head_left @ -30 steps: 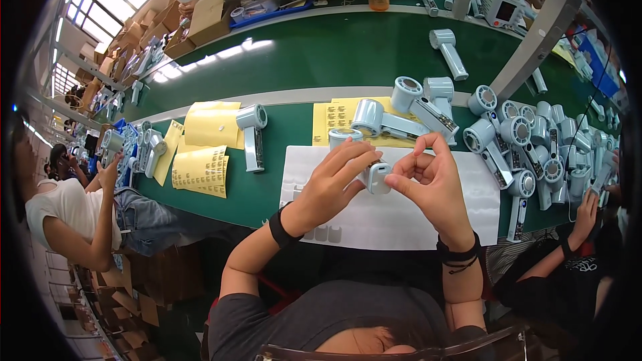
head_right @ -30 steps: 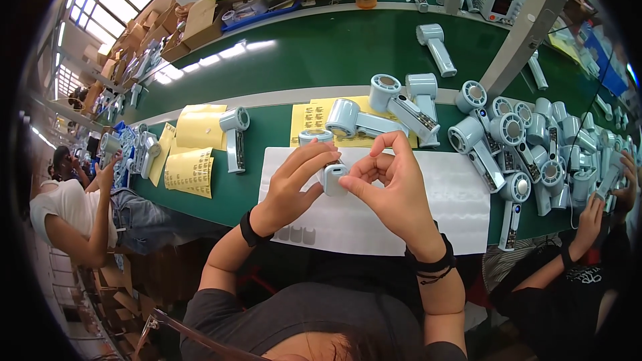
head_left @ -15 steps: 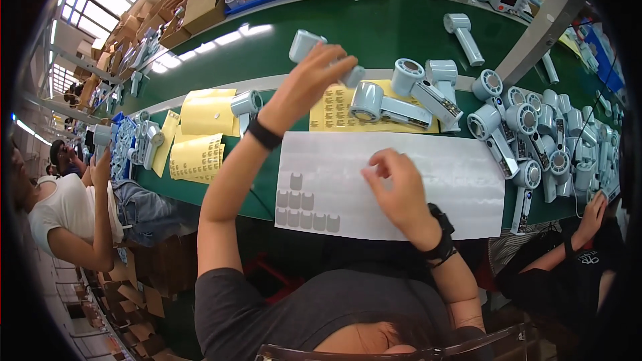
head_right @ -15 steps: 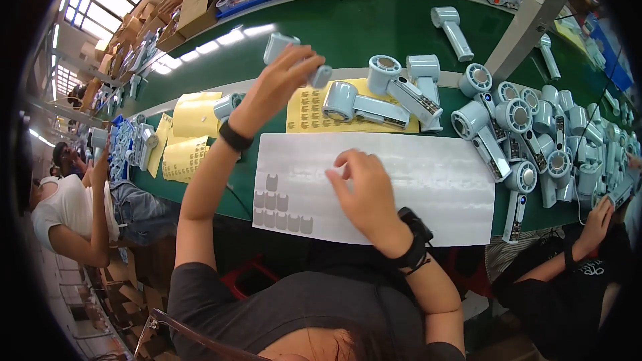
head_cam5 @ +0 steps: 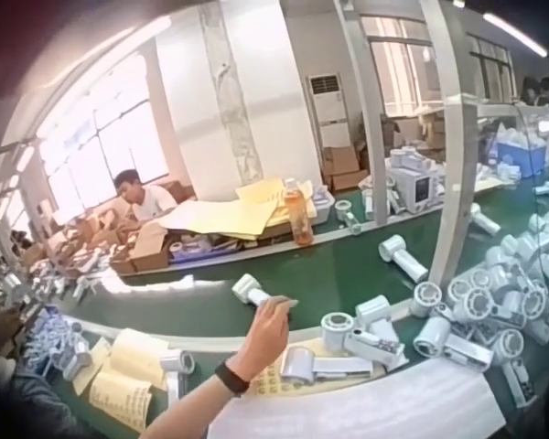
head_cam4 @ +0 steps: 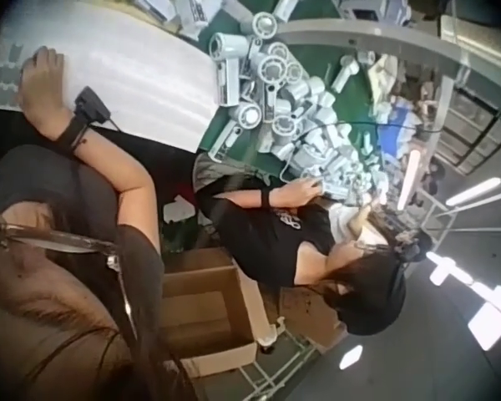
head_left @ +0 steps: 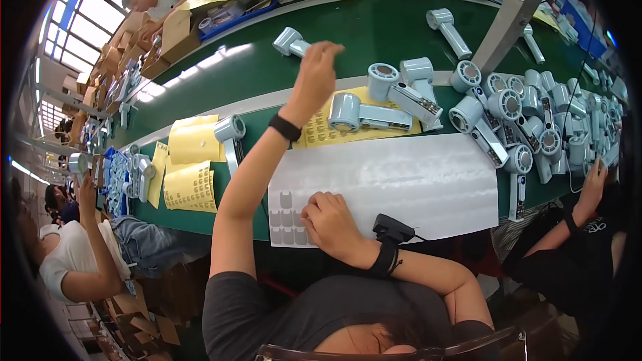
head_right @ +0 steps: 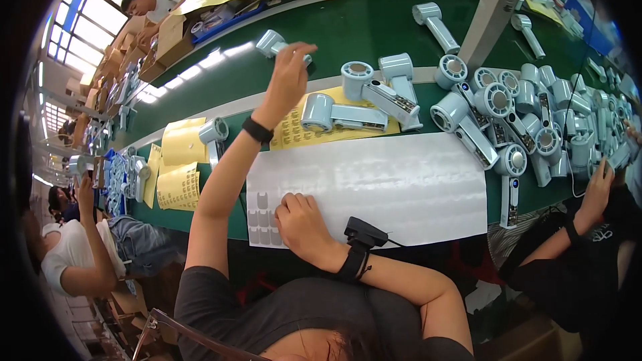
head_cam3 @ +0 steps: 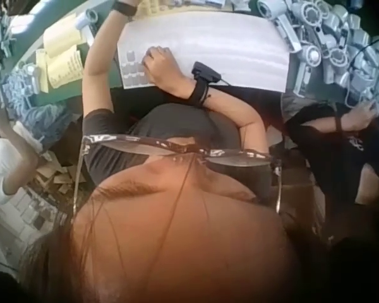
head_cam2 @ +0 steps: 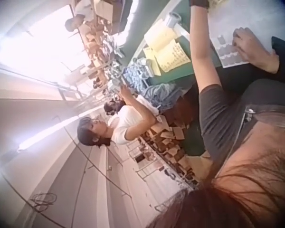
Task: The person applies stickers to handheld fans by picking up a fan, peeling a sticker from a sheet, and pressing it onto the fan's base. They repeat this process for multiple fans, occasionally setting them aside or moving them to reach more.
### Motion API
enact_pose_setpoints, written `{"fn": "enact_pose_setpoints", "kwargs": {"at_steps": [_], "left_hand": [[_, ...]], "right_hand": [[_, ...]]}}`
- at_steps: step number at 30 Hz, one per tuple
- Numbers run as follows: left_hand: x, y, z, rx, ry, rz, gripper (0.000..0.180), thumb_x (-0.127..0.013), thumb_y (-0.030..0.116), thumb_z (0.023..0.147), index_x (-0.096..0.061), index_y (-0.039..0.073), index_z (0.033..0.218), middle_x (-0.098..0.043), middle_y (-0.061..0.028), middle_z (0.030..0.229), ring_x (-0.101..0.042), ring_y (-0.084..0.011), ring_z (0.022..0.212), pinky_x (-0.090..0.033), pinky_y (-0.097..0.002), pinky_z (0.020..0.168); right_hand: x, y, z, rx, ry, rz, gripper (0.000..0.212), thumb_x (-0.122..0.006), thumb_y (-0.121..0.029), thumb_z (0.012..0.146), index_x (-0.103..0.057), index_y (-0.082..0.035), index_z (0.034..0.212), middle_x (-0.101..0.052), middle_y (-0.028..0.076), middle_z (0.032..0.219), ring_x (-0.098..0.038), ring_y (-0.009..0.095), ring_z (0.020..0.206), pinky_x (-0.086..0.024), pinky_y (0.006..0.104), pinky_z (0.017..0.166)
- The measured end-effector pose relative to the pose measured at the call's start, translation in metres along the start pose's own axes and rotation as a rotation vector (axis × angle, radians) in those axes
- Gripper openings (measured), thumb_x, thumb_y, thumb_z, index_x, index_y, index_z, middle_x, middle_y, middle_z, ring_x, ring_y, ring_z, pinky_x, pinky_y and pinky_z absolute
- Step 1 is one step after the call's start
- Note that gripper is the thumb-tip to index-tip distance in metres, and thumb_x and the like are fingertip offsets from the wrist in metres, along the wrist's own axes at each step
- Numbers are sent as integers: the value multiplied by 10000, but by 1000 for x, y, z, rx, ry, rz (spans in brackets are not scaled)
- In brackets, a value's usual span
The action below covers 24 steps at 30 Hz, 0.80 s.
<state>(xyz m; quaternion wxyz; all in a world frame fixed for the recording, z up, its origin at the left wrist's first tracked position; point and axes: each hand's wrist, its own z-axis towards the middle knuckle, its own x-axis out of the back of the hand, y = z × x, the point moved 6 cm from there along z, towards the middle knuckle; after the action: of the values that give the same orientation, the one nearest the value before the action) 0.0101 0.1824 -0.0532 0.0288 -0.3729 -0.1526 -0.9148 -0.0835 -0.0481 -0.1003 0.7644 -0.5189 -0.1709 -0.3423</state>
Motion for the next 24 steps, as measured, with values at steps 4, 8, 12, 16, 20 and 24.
{"fn": "enact_pose_setpoints", "kwargs": {"at_steps": [4, 8, 12, 16, 20, 24], "left_hand": [[-12, 100, -15, -232, -412, -80, 331, -744, 139, 783, -619, 39, 1074, -603, -121, 1136, -569, -299, 1065, -465, -388, 895], [-31, 107, -25, -136, -558, 23, 430, -781, 182, 764, -611, 44, 1134, -599, -126, 1156, -575, -311, 1048, -461, -400, 914], [-2, 104, -33, -66, -493, -164, 478, -756, 118, 785, -578, 30, 1220, -575, -152, 1199, -557, -328, 1111, -434, -412, 968], [43, 89, -40, 125, -435, -412, 543, -707, 94, 854, -473, 10, 1337, -555, -168, 1239, -537, -315, 1187, -407, -416, 1029], [53, 57, -72, 415, -75, -936, 529, -656, 145, 937, -393, 15, 1377, -547, -158, 1261, -524, -296, 1216, -403, -414, 1054], [56, 39, -86, 835, 204, -1764, 467, -619, 211, 984, -377, 39, 1344, -540, -150, 1245, -516, -281, 1223, -393, -438, 1071]], "right_hand": [[-2, -9, -9, 95, 20, -187, 164, -650, -89, 777, -653, -15, 923, -563, 112, 909, -539, 271, 840, -433, 371, 755], [-3, -14, -8, 122, 28, -160, 167, -634, -92, 781, -649, 6, 915, -557, 113, 884, -541, 260, 833, -433, 357, 740], [-7, -16, -5, 127, 76, -159, 169, -620, -83, 783, -642, 25, 910, -548, 117, 865, -537, 260, 829, -429, 346, 725], [-12, -20, -9, 151, 28, -269, 174, -614, -82, 788, -637, 26, 922, -543, 119, 870, -528, 267, 827, -427, 345, 720], [-11, -18, -3, 111, 11, -240, 164, -619, -83, 788, -629, 17, 918, -544, 121, 883, -519, 275, 825, -426, 353, 717], [-11, -14, -2, 85, 74, -257, 139, -627, -79, 776, -618, 2, 889, -546, 123, 894, -517, 279, 829, -419, 367, 708]]}}
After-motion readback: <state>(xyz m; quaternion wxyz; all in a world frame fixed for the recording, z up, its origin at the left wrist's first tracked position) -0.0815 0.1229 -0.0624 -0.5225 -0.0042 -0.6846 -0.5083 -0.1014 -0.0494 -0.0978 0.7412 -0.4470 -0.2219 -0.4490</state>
